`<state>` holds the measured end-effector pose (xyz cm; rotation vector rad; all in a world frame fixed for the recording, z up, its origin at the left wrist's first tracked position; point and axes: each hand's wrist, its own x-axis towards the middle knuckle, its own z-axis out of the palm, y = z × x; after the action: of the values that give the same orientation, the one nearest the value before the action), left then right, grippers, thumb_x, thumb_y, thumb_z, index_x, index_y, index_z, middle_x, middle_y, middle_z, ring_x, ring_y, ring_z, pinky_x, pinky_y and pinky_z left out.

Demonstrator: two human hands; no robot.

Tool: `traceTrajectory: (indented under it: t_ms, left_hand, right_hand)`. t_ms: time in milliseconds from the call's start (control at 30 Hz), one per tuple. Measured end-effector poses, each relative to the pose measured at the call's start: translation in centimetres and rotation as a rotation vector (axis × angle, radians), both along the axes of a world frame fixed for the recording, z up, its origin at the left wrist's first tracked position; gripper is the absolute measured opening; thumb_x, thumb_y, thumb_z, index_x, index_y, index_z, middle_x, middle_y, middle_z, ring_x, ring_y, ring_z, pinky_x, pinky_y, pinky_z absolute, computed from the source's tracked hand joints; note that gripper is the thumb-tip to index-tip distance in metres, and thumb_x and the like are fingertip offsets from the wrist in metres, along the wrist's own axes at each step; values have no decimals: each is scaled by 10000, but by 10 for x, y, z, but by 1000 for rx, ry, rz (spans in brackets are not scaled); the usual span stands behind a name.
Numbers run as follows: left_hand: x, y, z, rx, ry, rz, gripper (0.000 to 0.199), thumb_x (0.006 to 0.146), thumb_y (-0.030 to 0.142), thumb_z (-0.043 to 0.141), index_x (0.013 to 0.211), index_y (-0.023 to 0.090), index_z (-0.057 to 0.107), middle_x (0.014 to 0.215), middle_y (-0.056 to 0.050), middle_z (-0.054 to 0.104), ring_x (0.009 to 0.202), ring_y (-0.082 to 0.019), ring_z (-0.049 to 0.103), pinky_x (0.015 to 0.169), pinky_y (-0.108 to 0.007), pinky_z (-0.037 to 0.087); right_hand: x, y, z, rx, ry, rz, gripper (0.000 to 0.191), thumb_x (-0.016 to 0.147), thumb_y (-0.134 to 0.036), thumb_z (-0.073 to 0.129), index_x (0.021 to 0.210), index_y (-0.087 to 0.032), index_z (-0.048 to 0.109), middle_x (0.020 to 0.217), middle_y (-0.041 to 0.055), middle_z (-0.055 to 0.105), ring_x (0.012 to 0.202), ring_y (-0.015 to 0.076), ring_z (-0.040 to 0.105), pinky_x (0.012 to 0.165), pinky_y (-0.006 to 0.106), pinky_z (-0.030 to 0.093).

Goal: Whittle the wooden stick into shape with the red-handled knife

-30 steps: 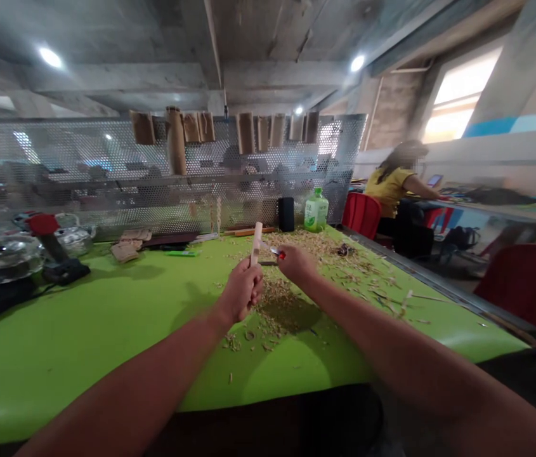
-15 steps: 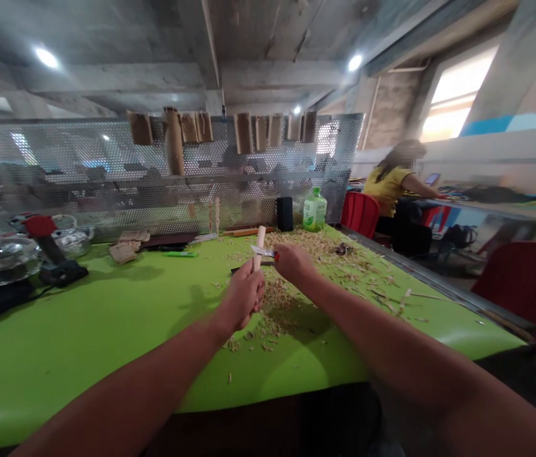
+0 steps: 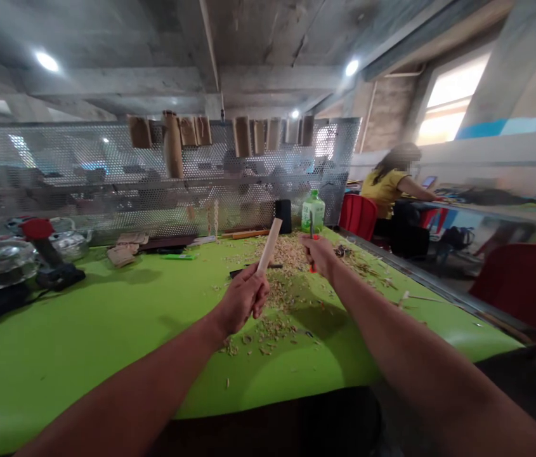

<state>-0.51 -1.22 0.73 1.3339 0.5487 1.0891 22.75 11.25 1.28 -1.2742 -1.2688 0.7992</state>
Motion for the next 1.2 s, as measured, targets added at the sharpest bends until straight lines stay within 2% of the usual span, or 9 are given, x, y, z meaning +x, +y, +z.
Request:
traceTrajectory:
  t_ms: [133, 267, 400, 567, 733, 867, 1000, 1100, 1200]
  left_hand:
    - [-3, 9, -3, 80, 46, 68, 427, 894, 516, 574, 1161, 186, 530, 640, 68, 492, 432, -69, 380, 357, -179, 360]
    - [-4, 14, -4, 110, 137, 152, 388, 898, 525, 551, 1082, 185, 523, 652, 60, 522, 446, -76, 414, 384, -187, 382]
    - [-6, 16, -5, 130, 283, 164, 364, 895, 494, 555, 1072, 178, 523, 675, 52, 556, 432, -63, 417, 399, -183, 376]
    - [-9, 14, -6, 129, 398, 156, 372, 887, 467, 557, 1118, 175, 532, 620, 54, 558, 413, -85, 458, 402, -197, 374]
    - [-16, 13, -4, 363, 526, 372, 334, 926, 469, 523, 989, 159, 631, 561, 51, 509, 456, -85, 422, 460, -201, 338]
    - [-21, 10, 2, 564, 630, 540, 351, 919, 425, 559, 1084, 147, 697, 677, 1, 619, 582, -117, 519, 566, -223, 388]
    - [-21, 7, 6, 596, 621, 587, 424, 916, 383, 568, 1270, 178, 680, 955, -70, 742, 813, -197, 658, 761, -279, 471]
    - [-20, 7, 6, 568, 581, 583, 407, 899, 378, 591, 1246, 200, 706, 1032, -84, 753, 879, -229, 673, 805, -301, 474]
    - [-18, 9, 6, 544, 573, 603, 344, 863, 379, 628, 1132, 198, 745, 965, -78, 750, 853, -229, 654, 783, -298, 461]
  right_hand:
    - [-39, -26, 11, 58, 424, 424, 380, 784, -538, 658, 984, -224, 585, 521, -110, 407, 378, 69, 267, 390, 210, 233]
    - [-56, -48, 19, 74, 512, 619, 496, 739, -640, 696, 976, -215, 606, 518, -107, 447, 363, 56, 263, 370, 208, 223]
    - [-62, -53, 15, 61, 480, 604, 418, 651, -494, 822, 795, -224, 538, 511, -108, 464, 355, 43, 275, 347, 198, 196]
    - [-67, -56, 13, 35, 496, 643, 427, 609, -433, 851, 778, -232, 515, 507, -110, 459, 388, 49, 306, 366, 188, 240]
    - [-68, -63, 15, 49, 492, 713, 420, 628, -428, 848, 751, -231, 499, 512, -107, 426, 401, 52, 305, 376, 197, 247]
    - [-68, -62, 12, 76, 504, 767, 413, 650, -426, 848, 741, -223, 501, 533, -96, 437, 420, 53, 325, 389, 198, 261]
    - [-69, -61, 11, 93, 514, 757, 423, 627, -415, 865, 750, -222, 510, 543, -100, 419, 432, 53, 330, 395, 193, 287]
    - [-69, -61, 12, 92, 514, 738, 442, 594, -416, 883, 736, -221, 512, 544, -101, 411, 434, 50, 312, 388, 191, 279]
    - [-69, -61, 12, 84, 509, 722, 455, 569, -435, 895, 724, -216, 527, 531, -100, 414, 425, 48, 296, 372, 193, 256]
